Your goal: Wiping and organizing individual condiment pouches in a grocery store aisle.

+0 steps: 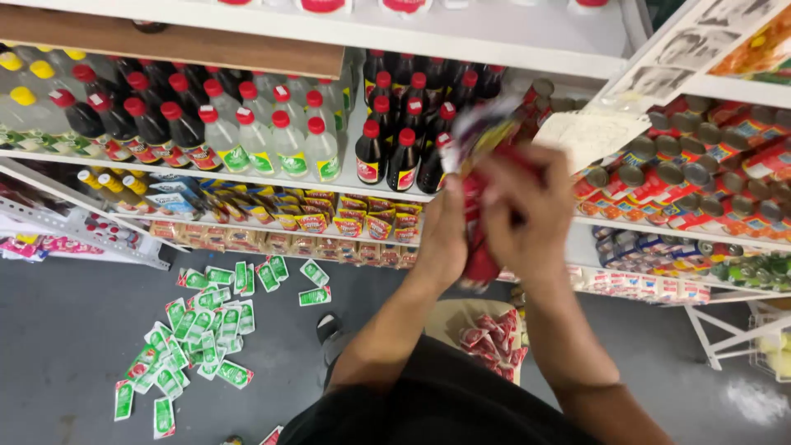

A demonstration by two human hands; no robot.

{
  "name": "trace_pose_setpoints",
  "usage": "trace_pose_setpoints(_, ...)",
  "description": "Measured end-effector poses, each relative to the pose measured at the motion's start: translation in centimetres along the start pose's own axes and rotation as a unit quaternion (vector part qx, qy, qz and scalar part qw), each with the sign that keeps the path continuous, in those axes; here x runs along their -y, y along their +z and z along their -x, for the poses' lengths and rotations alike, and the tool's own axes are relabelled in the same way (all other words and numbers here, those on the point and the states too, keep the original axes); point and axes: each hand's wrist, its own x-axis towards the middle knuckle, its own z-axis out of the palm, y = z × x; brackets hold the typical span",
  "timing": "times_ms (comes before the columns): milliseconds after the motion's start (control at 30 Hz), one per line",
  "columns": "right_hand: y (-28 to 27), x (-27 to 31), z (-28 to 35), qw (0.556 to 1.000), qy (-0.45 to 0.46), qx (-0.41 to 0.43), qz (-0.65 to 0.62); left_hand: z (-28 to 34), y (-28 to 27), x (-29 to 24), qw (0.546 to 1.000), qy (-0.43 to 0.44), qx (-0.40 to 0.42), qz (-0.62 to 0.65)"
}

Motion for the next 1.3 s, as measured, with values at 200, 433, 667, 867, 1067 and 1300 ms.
trace_pose_setpoints(200, 2.1, -0.1, 4.7, 0.994, -0.029, 0.016, -0.102, -1.1, -0.9, -0.9, 0.948, 0.014, -0.037, 0.316)
trace_pose_setpoints(433, -1.2, -1.1, -0.5, 0.996, 0.010, -0.017, -0.089, 1.2, 2.5, -1.1, 0.991, 0.025, -0.026, 0.128)
trace_pose_setpoints(667, 1.5, -0.4, 6.2, 0.966, 0.107, 0.053, -0.231, -0.3, -1.5, 3.8, 0.967, 0.097, -0.192, 0.140)
trace_pose_setpoints(867, 0.6, -1.5, 5.6, 0.935, 0.227, 0.061, -0.264, -1.6, -2.9, 2.0, 0.992, 0.029, -0.121, -0.028)
trace_pose_setpoints(1067, 1.0, -1.5, 4.7, 0.986, 0.096, -0.074, -0.113, -0.9, 1.8, -0.5, 0.971, 0.139, -0.137, 0.140)
trace_pose_setpoints(1300, -1.2, -2.2, 2.1, 0.986, 0.012, -0.010, -0.169, -0.8, -0.2, -1.4, 0.921, 0.053, -0.025, 0.386)
